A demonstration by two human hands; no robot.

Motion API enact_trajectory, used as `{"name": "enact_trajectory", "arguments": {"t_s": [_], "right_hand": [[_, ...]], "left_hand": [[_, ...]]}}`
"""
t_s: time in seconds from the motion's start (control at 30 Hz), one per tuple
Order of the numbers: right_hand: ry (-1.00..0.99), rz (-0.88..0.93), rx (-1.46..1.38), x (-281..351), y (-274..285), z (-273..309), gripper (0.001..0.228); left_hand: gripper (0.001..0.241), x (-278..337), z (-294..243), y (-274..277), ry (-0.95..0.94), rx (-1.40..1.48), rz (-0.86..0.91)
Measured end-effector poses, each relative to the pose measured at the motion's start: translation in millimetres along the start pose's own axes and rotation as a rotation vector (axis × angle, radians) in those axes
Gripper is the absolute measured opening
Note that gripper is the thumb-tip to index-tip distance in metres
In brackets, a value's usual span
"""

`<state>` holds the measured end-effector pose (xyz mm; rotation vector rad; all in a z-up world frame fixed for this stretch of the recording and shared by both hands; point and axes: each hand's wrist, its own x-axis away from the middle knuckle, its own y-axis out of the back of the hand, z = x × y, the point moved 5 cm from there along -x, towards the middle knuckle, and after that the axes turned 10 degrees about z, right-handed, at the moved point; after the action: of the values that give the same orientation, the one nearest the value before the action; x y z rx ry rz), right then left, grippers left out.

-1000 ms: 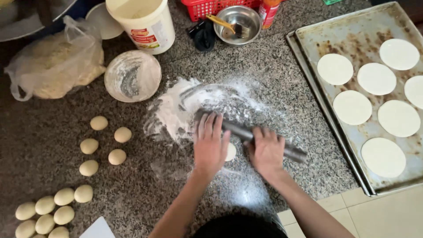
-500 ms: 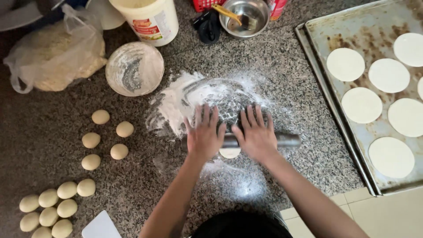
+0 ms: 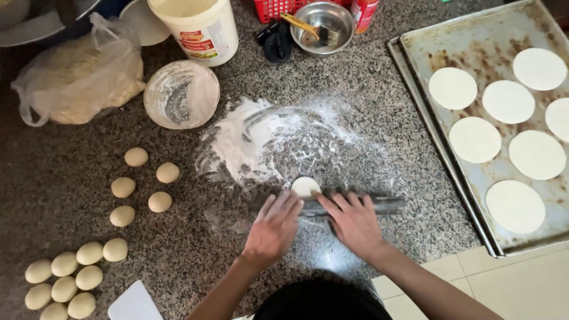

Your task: Rolling out small portions of dough into thin flat circles and placing them on a baking tray.

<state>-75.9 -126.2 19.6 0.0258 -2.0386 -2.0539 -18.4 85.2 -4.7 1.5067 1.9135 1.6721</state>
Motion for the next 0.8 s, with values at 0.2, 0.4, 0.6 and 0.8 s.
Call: {"name": "enact_trajectory", "arguments": {"t_s": [0.2, 0.4, 0.6, 0.8], "right_hand": [[-0.521, -0.002, -0.148, -15.7, -27.3, -71.0, 0.061], [-0.652, 0.044, -0.106, -23.9, -38.0, -91.5, 0.068], [-0.674, 0.053, -0.086, -23.0, -51.7, -89.6, 0.066], [-0.661, 0.042, -0.105, -22.5, -44.5, -85.4, 0.065]], "left_hand": [[0.067, -21.6, -3.1, 49.1, 0.236, 0.314, -0.252], [0.053, -131.8, 40.6, -18.4, 0.474, 0.238, -0.339], [0.032, -40.7, 37.5, 74.2, 0.228, 0.554, -0.461], [0.046, -25.6, 5.4, 47.3, 0.143, 0.268, -0.459]]}}
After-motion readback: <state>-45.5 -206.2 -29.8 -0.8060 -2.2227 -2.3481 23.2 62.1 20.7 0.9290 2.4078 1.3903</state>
